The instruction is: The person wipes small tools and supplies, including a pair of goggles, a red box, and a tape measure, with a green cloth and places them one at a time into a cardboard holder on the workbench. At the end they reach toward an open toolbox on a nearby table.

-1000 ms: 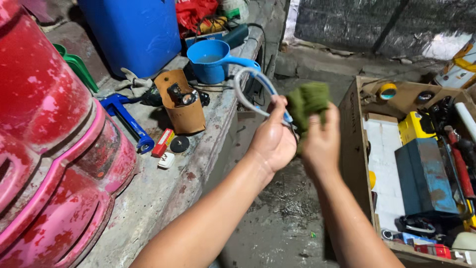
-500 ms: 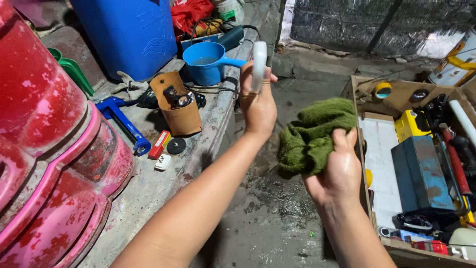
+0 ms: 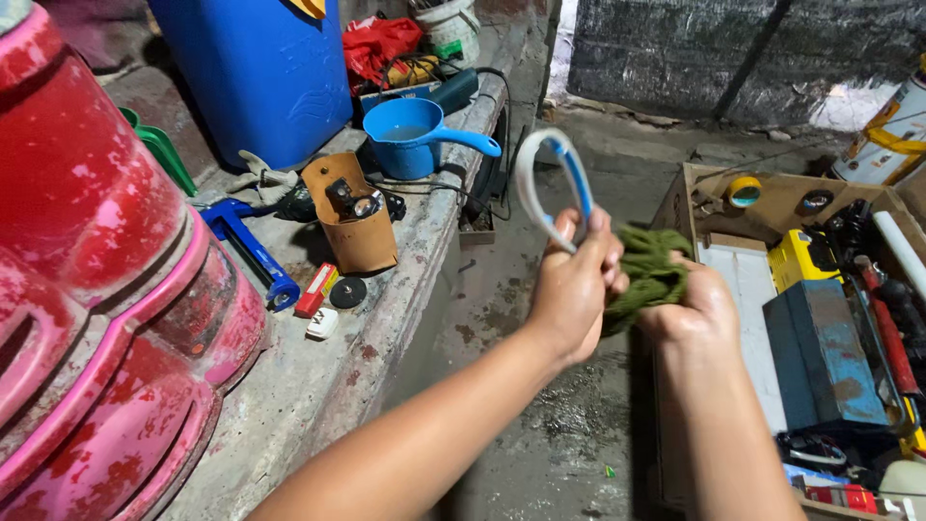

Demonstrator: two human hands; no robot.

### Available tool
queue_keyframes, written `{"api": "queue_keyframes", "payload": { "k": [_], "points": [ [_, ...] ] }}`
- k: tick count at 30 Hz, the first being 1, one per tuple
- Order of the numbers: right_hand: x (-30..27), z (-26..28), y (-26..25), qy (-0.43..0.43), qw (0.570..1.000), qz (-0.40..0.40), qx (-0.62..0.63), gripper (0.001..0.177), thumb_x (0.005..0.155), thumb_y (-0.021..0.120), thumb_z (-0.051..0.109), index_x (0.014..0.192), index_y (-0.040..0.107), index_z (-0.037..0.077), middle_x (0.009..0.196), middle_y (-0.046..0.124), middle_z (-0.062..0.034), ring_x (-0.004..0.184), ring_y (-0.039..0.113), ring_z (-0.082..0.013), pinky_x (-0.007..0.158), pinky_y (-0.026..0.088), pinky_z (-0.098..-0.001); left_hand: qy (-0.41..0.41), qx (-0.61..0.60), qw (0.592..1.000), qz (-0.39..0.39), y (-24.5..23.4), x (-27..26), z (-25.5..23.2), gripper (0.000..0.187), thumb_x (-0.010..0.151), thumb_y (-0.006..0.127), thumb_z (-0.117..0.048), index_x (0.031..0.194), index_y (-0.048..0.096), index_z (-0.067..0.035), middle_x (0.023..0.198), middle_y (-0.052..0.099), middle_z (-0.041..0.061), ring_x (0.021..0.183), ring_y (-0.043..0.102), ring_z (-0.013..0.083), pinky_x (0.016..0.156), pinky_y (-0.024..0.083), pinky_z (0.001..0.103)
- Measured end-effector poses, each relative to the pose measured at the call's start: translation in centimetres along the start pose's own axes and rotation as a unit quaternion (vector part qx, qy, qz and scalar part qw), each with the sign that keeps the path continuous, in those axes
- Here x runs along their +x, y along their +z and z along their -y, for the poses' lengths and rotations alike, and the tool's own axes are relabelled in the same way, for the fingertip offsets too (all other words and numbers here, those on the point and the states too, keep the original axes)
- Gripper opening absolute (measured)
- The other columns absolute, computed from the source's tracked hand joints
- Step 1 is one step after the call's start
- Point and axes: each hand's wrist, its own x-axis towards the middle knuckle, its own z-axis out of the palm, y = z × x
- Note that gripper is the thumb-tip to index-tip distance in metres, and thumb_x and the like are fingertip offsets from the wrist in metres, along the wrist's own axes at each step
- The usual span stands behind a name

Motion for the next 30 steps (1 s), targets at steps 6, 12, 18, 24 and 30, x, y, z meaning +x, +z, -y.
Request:
{"api": "queue_keyframes", "payload": {
  "k": [6, 12, 18, 24, 30],
  "points": [
    [0.9, 2.5, -4.1, -0.005, 0.996, -0.029, -0.089, 0.028, 0.106, 0.054, 0.024, 0.121, 0.069, 0.007, 0.117, 0.074, -0.0124, 0.099, 0.074, -0.0271, 0.081, 0.06, -0.0412, -0.085, -0.072, 0.992, -0.052, -0.9, -1.8, -2.5, 0.016, 0.106, 0.055, -0.031, 0.102, 0.044, -0.018, 0.075, 0.042, -0.003, 0.063, 0.038, 0.0075, 0.059, 0.038, 0.026],
    [1.9, 2.0, -5.1, -0.045, 0.997, 0.058, -0.015, 0.029, 0.11, 0.051, 0.02, 0.126, 0.066, 0.001, 0.123, 0.072, -0.0167, 0.108, 0.073, -0.0303, 0.091, 0.061, -0.0425, -0.117, -0.076, 0.989, -0.051, -1.3, -2.5, -4.4, 0.016, 0.105, 0.057, -0.028, 0.101, 0.045, -0.018, 0.074, 0.042, -0.003, 0.061, 0.038, 0.0074, 0.057, 0.037, 0.026],
    [0.3, 3.5, -5.2, -0.125, 0.987, 0.104, -0.001, 0.027, 0.113, 0.049, 0.016, 0.128, 0.065, 0.001, 0.124, 0.071, -0.0172, 0.11, 0.073, -0.0311, 0.094, 0.061, -0.0442, -0.167, -0.053, 0.984, -0.021, -2.9, -2.9, -6.4, 0.015, 0.104, 0.059, -0.026, 0.101, 0.05, -0.015, 0.073, 0.043, -0.004, 0.058, 0.036, 0.0064, 0.054, 0.035, 0.025],
    [0.8, 5.9, -7.9, -0.16, 0.98, 0.117, -0.024, 0.025, 0.118, 0.055, 0.015, 0.131, 0.069, -0.001, 0.12, 0.073, -0.0167, 0.101, 0.073, -0.03, 0.069, 0.055, -0.0358, -0.227, 0.046, 0.973, 0.016, -3.9, -2.9, -6.1, 0.018, 0.1, 0.064, -0.024, 0.102, 0.05, -0.012, 0.075, 0.05, -0.002, 0.055, 0.039, 0.0047, 0.049, 0.035, 0.023],
    [2.4, 6.6, -11.0, -0.183, 0.982, -0.027, 0.042, 0.037, 0.102, 0.042, 0.015, 0.125, 0.069, 0.004, 0.121, 0.076, -0.0151, 0.113, 0.074, -0.0336, 0.099, 0.058, -0.0571, -0.309, 0.169, 0.93, 0.109, -6.0, -2.5, -8.5, 0.019, 0.098, 0.067, -0.02, 0.107, 0.057, -0.007, 0.077, 0.058, 0.001, 0.047, 0.036, 0.0003, 0.04, 0.027, 0.018]
  ]
}}
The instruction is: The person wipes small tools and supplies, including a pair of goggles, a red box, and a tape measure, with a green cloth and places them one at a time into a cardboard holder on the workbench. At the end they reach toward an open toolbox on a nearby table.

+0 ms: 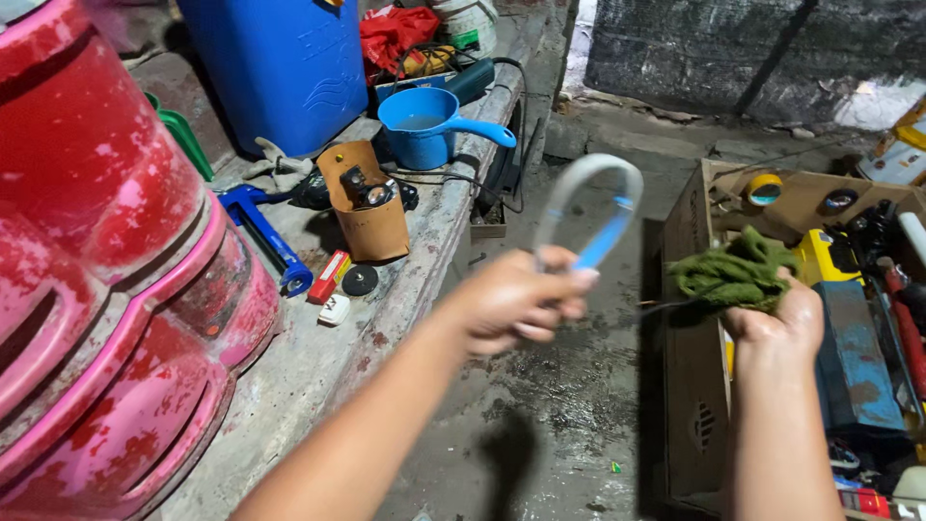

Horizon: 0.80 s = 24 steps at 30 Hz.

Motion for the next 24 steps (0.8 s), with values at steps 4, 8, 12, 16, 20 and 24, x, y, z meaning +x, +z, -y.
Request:
{"api": "queue_keyframes", "payload": {
  "k": [4, 8, 12, 16, 20, 24],
  "points": [
    [-2.9, 2.0, 0.2, -0.064, 0.996, -0.019, -0.063, 0.032, 0.104, 0.045, 0.018, 0.128, 0.064, 0.007, 0.12, 0.073, -0.0129, 0.11, 0.072, -0.0309, 0.096, 0.057, -0.054, 0.008, -0.005, 0.999, -0.044, -5.2, -2.6, -3.0, 0.02, 0.096, 0.07, -0.02, 0.106, 0.058, -0.008, 0.076, 0.057, 0.0, 0.047, 0.035, -0.0008, 0.04, 0.027, 0.017],
    [-7.0, 0.6, 5.0, -0.068, 0.959, -0.03, -0.272, 0.03, 0.105, 0.05, 0.022, 0.13, 0.06, 0.01, 0.118, 0.071, -0.0099, 0.105, 0.069, -0.0266, 0.089, 0.057, -0.0483, 0.022, 0.076, 0.99, -0.12, -6.1, -0.6, -2.5, 0.025, 0.092, 0.074, -0.025, 0.101, 0.058, -0.008, 0.081, 0.063, 0.001, 0.053, 0.042, 0.0015, 0.041, 0.03, 0.018],
    [-11.2, -5.4, 11.9, -0.074, 0.969, 0.109, -0.211, 0.03, 0.104, 0.053, 0.019, 0.133, 0.055, 0.011, 0.117, 0.068, -0.0087, 0.104, 0.068, -0.0243, 0.089, 0.059, -0.0448, 0.026, 0.201, 0.972, -0.115, -2.3, 4.5, 1.8, 0.045, 0.073, 0.086, -0.035, 0.103, 0.067, -0.008, 0.088, 0.069, 0.002, 0.073, 0.064, 0.0091, 0.057, 0.053, 0.022],
    [-12.2, -8.3, 14.6, -0.089, 0.978, 0.125, -0.141, 0.028, 0.107, 0.05, 0.012, 0.135, 0.051, 0.009, 0.121, 0.065, -0.0105, 0.108, 0.068, -0.0243, 0.095, 0.059, -0.0441, 0.176, 0.377, 0.894, -0.167, 0.1, 6.8, 5.2, 0.063, 0.068, 0.094, -0.043, 0.103, 0.063, -0.001, 0.09, 0.064, 0.005, 0.079, 0.064, 0.0189, 0.07, 0.055, 0.039],
    [-9.4, -6.7, 12.1, -0.035, 0.984, 0.124, -0.122, 0.026, 0.107, 0.047, 0.013, 0.131, 0.054, 0.005, 0.122, 0.067, -0.0134, 0.107, 0.069, -0.0273, 0.097, 0.06, -0.0462, 0.149, 0.487, 0.832, -0.221, -0.8, 5.3, 5.4, 0.056, 0.075, 0.087, -0.046, 0.104, 0.062, -0.005, 0.086, 0.07, 0.006, 0.082, 0.069, 0.0223, 0.075, 0.056, 0.041],
    [-6.5, -4.0, 8.5, -0.043, 0.994, 0.005, -0.096, 0.028, 0.111, 0.048, 0.022, 0.13, 0.059, 0.004, 0.125, 0.069, -0.013, 0.111, 0.071, -0.0283, 0.099, 0.06, -0.0454, 0.094, 0.508, 0.824, -0.233, -1.1, 3.9, 5.1, 0.041, 0.09, 0.072, -0.041, 0.114, 0.061, -0.011, 0.088, 0.072, 0.007, 0.079, 0.07, 0.019, 0.071, 0.054, 0.041]
  ]
}}
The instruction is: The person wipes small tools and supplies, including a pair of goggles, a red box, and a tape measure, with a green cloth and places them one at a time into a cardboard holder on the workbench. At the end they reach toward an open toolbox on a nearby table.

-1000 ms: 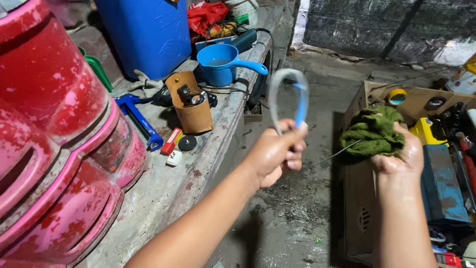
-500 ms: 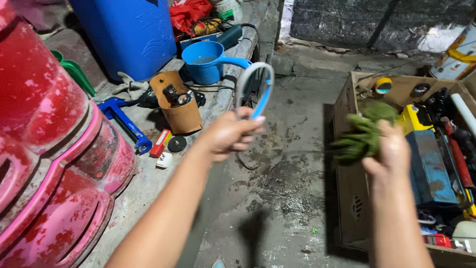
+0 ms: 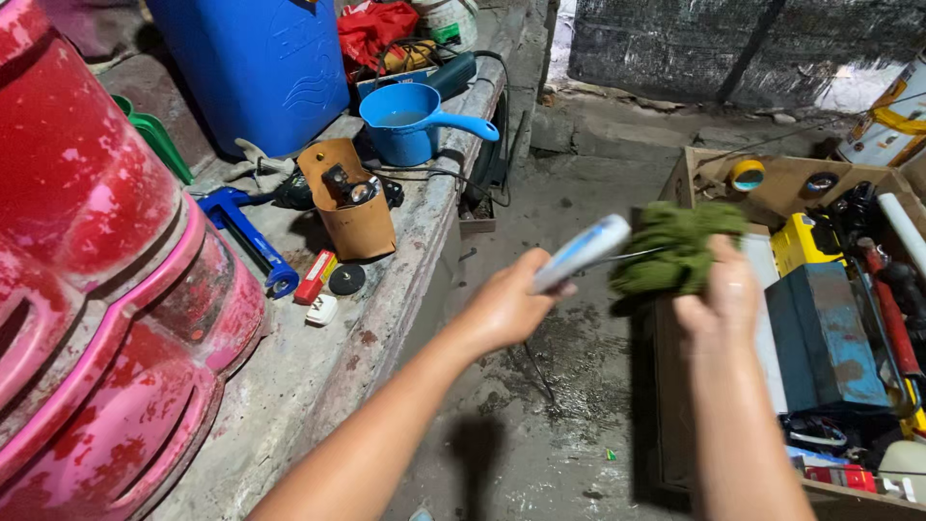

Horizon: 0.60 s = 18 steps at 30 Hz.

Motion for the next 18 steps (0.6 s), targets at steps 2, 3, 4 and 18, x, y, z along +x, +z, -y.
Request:
{"api": "queue_keyframes", "payload": {
  "k": [2, 3, 4, 18],
  "points": [
    [-0.3, 1.6, -1.4, -0.035, 0.998, 0.026, -0.036, 0.028, 0.11, 0.046, 0.02, 0.133, 0.055, 0.006, 0.128, 0.067, -0.014, 0.112, 0.07, -0.0298, 0.099, 0.06, -0.0484, -0.036, -0.051, 0.998, 0.007, -1.4, -0.1, 0.6, 0.037, 0.092, 0.069, -0.04, 0.114, 0.062, -0.011, 0.083, 0.071, 0.008, 0.071, 0.067, 0.0167, 0.065, 0.054, 0.038],
    [-1.0, 2.5, -1.8, -0.052, 0.996, 0.041, -0.055, 0.029, 0.109, 0.045, 0.019, 0.135, 0.053, 0.008, 0.129, 0.066, -0.0145, 0.113, 0.07, -0.0305, 0.099, 0.06, -0.0499, -0.03, -0.095, 0.995, -0.005, -2.5, -0.2, 1.0, 0.037, 0.094, 0.07, -0.041, 0.112, 0.065, -0.009, 0.08, 0.07, 0.009, 0.068, 0.065, 0.0159, 0.062, 0.053, 0.036],
    [-1.7, 3.5, -1.9, -0.069, 0.993, 0.055, -0.073, 0.03, 0.109, 0.044, 0.018, 0.137, 0.051, 0.009, 0.131, 0.065, -0.0149, 0.114, 0.07, -0.0313, 0.099, 0.061, -0.0514, -0.023, -0.139, 0.99, -0.018, -3.3, -0.3, 1.2, 0.038, 0.095, 0.071, -0.041, 0.11, 0.067, -0.007, 0.077, 0.069, 0.01, 0.064, 0.063, 0.0151, 0.058, 0.052, 0.034],
    [-9.6, -1.6, 8.1, 0.039, 0.922, 0.29, -0.253, 0.041, 0.101, 0.058, 0.012, 0.142, 0.052, 0.012, 0.128, 0.064, -0.0056, 0.118, 0.059, -0.0143, 0.1, 0.049, -0.0303, -0.109, -0.356, 0.923, 0.092, -4.4, 1.6, -2.2, 0.029, 0.089, 0.076, -0.032, 0.099, 0.071, -0.005, 0.076, 0.069, 0.001, 0.047, 0.046, 0.0042, 0.043, 0.042, 0.021]
  ]
}}
